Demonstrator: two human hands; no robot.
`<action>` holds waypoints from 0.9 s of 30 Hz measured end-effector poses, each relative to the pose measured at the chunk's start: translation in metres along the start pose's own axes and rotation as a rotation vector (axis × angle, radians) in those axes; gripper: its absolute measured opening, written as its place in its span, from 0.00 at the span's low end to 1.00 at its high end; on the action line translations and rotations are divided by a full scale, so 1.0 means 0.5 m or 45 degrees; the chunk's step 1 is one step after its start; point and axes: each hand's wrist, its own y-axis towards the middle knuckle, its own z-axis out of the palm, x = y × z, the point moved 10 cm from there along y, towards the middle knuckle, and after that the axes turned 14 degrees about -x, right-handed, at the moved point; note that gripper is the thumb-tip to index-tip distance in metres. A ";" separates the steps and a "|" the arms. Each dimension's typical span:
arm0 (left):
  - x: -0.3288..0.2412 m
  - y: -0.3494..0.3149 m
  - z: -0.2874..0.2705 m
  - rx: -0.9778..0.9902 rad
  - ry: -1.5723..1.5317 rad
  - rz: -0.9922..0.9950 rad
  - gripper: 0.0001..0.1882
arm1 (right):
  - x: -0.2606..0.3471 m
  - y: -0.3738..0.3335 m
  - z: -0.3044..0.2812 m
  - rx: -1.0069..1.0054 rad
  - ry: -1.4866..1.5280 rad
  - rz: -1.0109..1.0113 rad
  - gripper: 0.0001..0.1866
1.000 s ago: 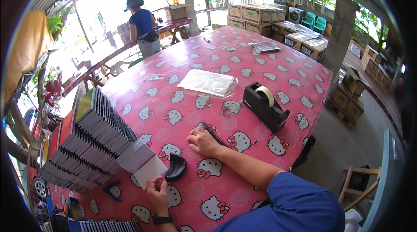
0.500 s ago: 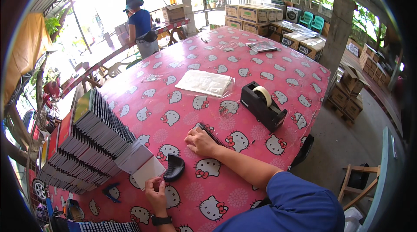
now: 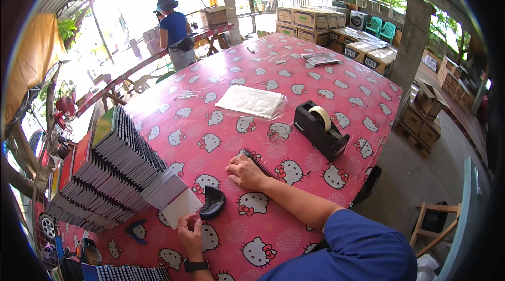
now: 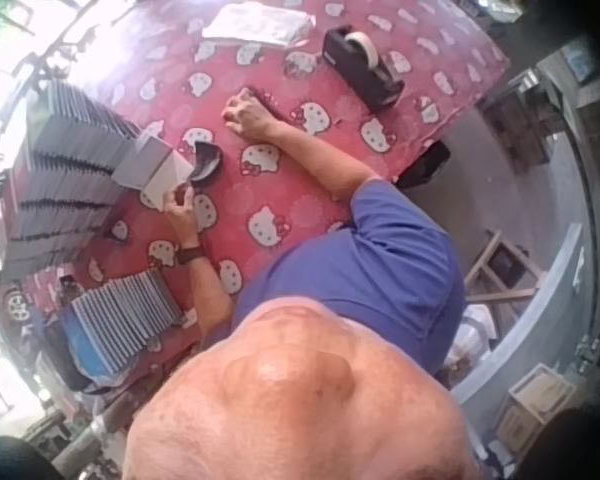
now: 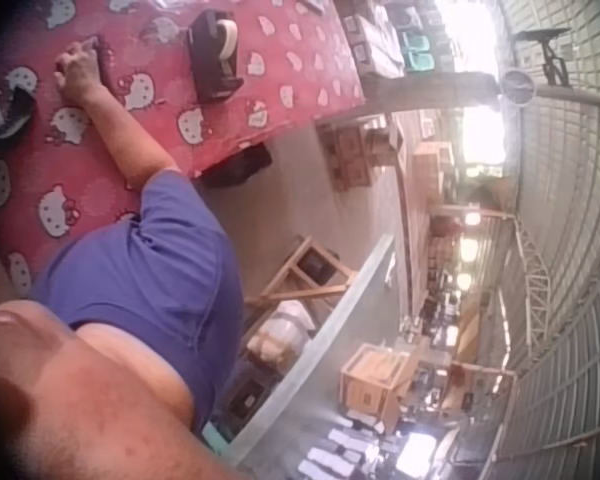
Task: The person assembles small booklets by folding pages and fitting them into covers by hand at a table.
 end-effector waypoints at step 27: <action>0.007 -0.002 0.002 0.013 0.022 -0.032 0.06 | -0.003 -0.002 0.002 0.000 -0.012 -0.019 0.11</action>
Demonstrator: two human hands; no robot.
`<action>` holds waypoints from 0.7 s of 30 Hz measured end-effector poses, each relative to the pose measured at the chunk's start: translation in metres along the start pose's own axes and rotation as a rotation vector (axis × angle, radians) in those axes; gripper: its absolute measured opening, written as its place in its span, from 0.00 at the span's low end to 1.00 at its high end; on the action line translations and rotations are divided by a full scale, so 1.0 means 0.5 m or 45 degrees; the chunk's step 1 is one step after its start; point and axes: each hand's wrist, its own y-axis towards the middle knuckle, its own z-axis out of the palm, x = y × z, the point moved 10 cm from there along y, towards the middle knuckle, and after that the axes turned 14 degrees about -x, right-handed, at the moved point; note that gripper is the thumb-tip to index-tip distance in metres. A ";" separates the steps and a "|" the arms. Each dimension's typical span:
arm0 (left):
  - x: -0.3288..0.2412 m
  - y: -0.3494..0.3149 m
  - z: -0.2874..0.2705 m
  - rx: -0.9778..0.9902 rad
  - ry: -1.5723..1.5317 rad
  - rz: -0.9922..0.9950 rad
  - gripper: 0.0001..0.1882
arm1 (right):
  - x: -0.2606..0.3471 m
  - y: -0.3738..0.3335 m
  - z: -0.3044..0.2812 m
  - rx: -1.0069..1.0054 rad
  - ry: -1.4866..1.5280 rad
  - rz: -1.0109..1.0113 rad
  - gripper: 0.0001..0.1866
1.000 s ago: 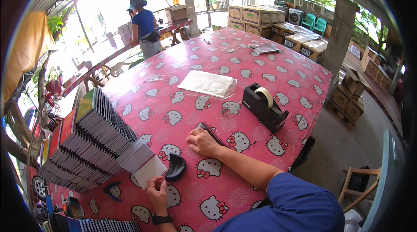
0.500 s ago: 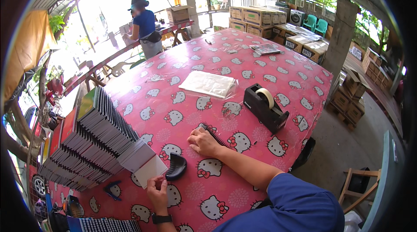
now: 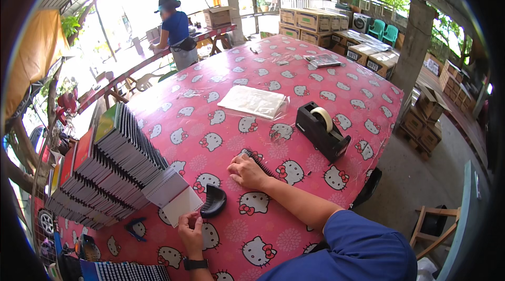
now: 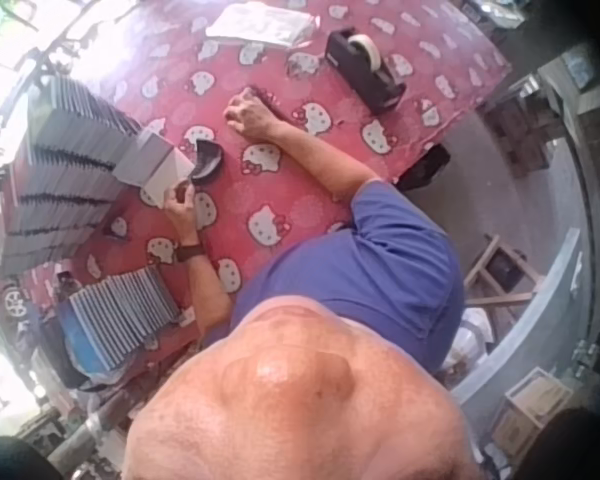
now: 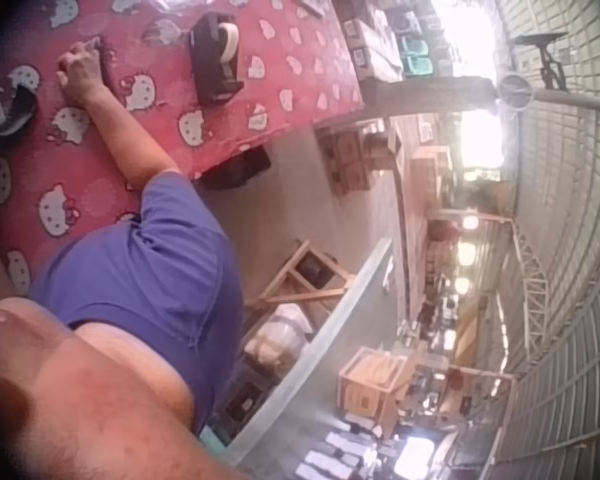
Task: The person assembles small booklets by folding pages and fitting them into covers by hand at a table.
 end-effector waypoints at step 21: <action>0.000 0.000 -0.001 -0.018 -0.026 0.007 0.07 | -0.001 0.001 0.002 0.019 0.011 0.022 0.12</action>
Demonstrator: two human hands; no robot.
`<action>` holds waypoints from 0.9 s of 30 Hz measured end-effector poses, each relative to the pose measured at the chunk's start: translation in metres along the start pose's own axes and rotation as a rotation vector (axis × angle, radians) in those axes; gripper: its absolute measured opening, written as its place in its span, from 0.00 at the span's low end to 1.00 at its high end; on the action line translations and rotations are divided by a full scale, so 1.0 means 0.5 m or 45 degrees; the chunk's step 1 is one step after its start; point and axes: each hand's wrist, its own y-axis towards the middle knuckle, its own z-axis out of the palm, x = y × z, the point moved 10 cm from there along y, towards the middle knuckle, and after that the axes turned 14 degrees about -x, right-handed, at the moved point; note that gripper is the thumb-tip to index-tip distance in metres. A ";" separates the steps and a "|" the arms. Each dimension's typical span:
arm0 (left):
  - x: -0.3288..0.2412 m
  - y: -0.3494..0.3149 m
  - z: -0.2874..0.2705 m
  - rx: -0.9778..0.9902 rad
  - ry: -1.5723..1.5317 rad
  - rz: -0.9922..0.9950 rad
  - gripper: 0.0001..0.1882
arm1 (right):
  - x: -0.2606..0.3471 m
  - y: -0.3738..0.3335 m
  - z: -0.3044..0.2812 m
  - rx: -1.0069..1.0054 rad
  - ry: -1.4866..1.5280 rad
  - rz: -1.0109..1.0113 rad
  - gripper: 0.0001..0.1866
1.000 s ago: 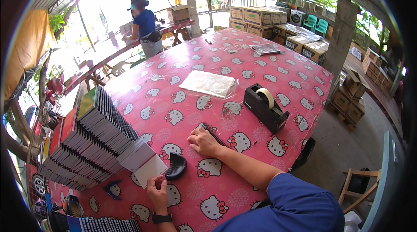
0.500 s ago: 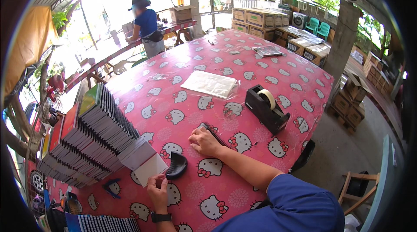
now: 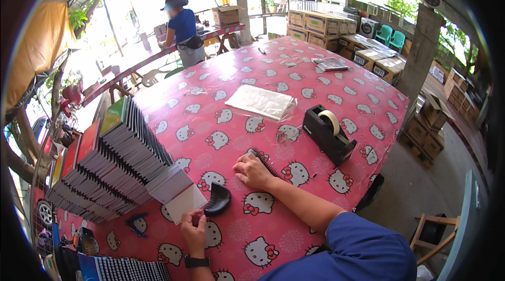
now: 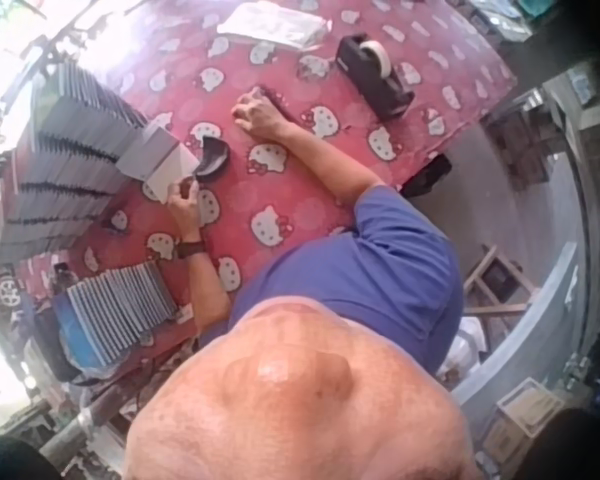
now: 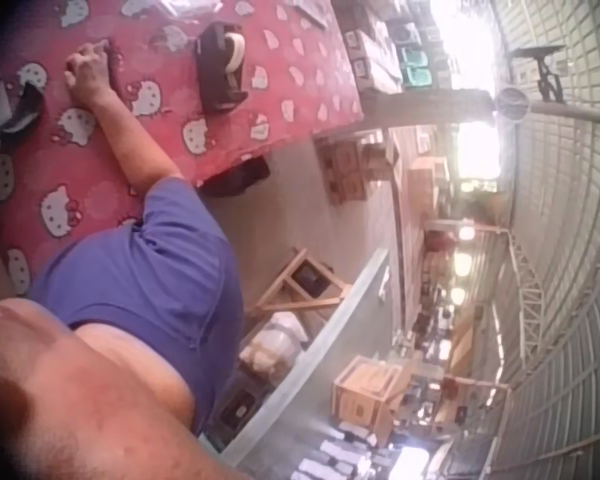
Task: The person assembles small booklets by folding pages and fitting them into covers by hand at a table.
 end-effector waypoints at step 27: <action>-0.023 0.039 -0.092 -0.321 0.306 0.308 0.14 | 0.340 0.007 0.232 0.769 -0.259 -0.871 0.13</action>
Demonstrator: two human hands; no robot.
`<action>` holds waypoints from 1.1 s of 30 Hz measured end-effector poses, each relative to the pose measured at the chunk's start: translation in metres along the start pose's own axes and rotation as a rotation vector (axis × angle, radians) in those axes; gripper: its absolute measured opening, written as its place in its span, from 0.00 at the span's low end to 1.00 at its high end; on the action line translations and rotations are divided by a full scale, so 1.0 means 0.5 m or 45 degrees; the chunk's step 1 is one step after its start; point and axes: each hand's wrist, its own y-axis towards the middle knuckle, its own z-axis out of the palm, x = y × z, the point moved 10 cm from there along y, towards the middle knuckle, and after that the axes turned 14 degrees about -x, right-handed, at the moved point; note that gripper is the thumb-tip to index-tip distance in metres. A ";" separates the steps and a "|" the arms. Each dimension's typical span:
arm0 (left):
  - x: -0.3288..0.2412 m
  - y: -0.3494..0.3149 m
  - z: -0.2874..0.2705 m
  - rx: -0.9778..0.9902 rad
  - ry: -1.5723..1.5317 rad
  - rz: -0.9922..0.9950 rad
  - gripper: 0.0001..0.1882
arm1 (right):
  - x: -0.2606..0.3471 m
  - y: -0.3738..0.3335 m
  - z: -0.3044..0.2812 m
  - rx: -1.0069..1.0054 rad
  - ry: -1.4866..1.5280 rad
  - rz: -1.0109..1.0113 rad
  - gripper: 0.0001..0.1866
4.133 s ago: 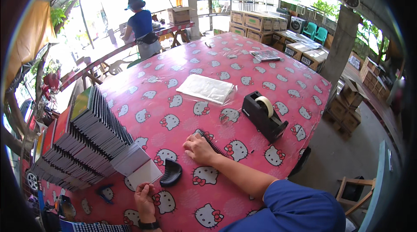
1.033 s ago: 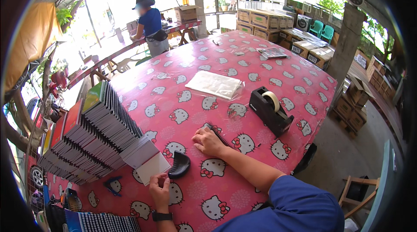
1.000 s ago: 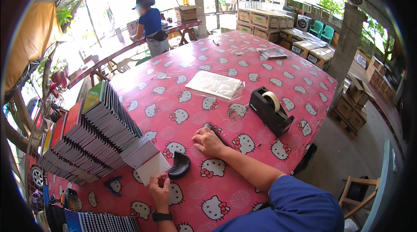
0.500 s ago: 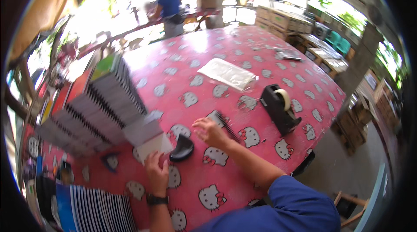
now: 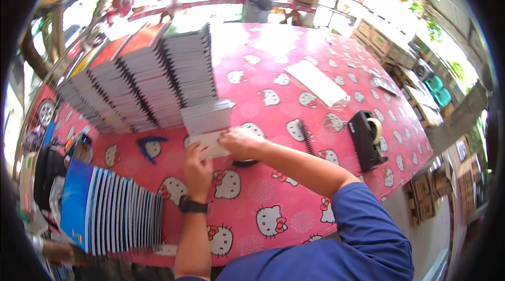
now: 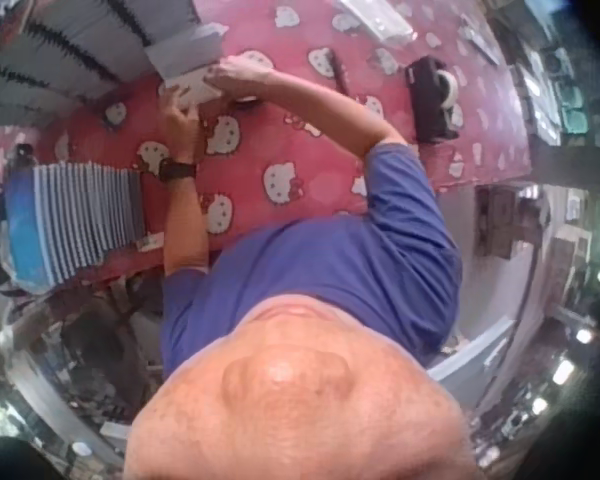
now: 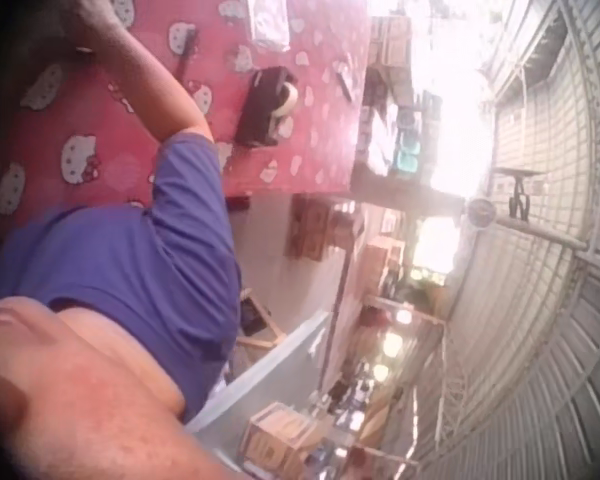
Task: The person assembles small booklets by folding pages and fitting them into covers by hand at a table.
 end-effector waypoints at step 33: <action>-0.044 0.021 -0.089 -0.383 0.129 0.109 0.19 | -0.055 0.095 -0.126 -0.711 -0.280 0.056 0.09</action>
